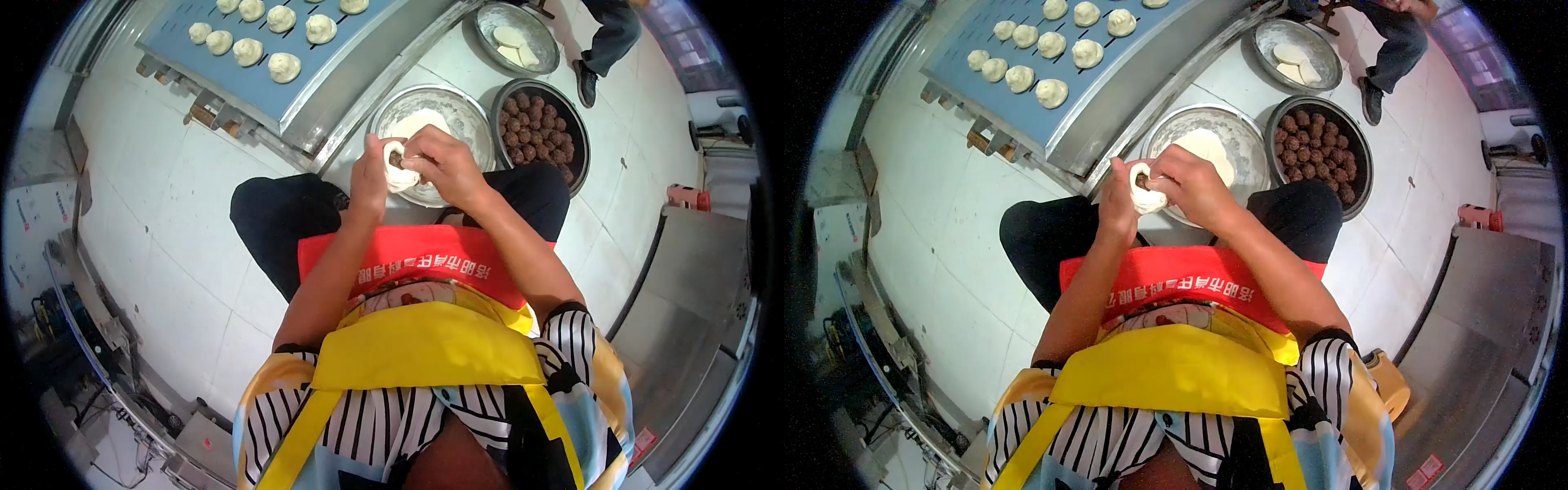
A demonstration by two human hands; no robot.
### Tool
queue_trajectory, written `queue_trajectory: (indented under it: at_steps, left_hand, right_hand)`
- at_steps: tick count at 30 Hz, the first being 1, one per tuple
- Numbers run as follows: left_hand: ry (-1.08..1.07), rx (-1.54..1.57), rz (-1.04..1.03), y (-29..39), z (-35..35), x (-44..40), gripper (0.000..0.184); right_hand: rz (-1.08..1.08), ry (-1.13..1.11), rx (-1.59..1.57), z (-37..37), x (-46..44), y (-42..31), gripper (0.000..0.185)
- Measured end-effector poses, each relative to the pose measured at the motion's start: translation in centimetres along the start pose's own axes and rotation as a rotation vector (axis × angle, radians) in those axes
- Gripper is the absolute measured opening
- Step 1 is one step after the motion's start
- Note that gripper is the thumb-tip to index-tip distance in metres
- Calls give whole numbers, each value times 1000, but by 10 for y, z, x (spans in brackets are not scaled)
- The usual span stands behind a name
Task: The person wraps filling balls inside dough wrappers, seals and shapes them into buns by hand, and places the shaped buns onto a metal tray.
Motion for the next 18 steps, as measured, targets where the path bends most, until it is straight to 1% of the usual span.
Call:
queue_trajectory:
  at_steps: [1,4,7,10,13,16,18]
  left_hand:
    - [-22,57,44,-1,1,2,67]
    - [13,62,134,2,0,4,70]
    - [9,-60,170,-2,8,1,71]
    - [-1,-139,219,-4,13,0,71]
    - [54,-398,132,8,14,-3,70]
    - [-31,-430,175,12,16,-10,67]
    - [-99,36,81,15,7,0,75]
  right_hand:
    - [-48,-12,2,-2,1,-1,8]
    - [-328,71,-200,-5,2,7,7]
    - [-212,-83,-195,-7,0,3,6]
    - [-139,-100,-210,-5,1,-3,5]
    - [14,-134,-104,-4,-5,-11,6]
    - [105,-65,37,-4,-12,-10,10]
    - [-118,48,-43,5,-16,-9,11]
Point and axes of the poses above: each hand's wrist, its own x-axis away from the middle knuckle, its own z-axis out of the back of the hand, y = z × x, the point moved 4 cm from there along -x, towards the middle knuckle, and after that the axes turned 13 degrees about z, right-handed, at the moved point
